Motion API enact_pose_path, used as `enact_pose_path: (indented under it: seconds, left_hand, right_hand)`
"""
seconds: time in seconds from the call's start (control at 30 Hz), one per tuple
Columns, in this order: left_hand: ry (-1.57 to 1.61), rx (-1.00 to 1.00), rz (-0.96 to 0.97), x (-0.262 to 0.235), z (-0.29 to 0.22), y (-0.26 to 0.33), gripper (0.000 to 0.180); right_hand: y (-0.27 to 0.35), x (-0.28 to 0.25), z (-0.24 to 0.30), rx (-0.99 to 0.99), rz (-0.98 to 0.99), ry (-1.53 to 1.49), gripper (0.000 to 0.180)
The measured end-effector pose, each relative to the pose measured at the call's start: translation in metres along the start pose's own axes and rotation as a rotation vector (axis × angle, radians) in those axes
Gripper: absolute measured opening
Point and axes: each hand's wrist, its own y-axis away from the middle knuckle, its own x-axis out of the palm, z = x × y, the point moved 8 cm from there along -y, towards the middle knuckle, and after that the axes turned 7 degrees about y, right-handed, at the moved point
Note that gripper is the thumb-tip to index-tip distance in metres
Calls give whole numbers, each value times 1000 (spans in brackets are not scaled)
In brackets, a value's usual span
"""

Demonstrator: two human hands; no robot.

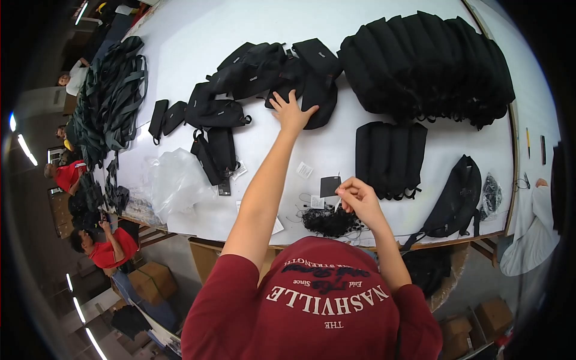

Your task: Assembling black fanny packs or bags by adding tags and checking zippers.

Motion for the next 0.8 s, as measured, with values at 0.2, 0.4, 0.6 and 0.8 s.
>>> enact_pose_path:
  seconds: [0.2, 0.4, 0.6, 0.8]
  left_hand:
    - [129, 167, -187, -2, 4, 8, 31]
    - [398, 238, 82, -42, 15, 42, 29]
    - [170, 493, 583, -84, 13, 114, 28]
    - [8, 527, 421, -60, -15, 176, 29]
  right_hand:
    - [11, -12, -1, -10, -69, -29, 9]
    - [26, -12, 7, -40, -81, -11, 9]
    - [44, -11, -1, -82, -6, -35, 10]
    - [63, -4, -8, -88, -14, 76, 11]
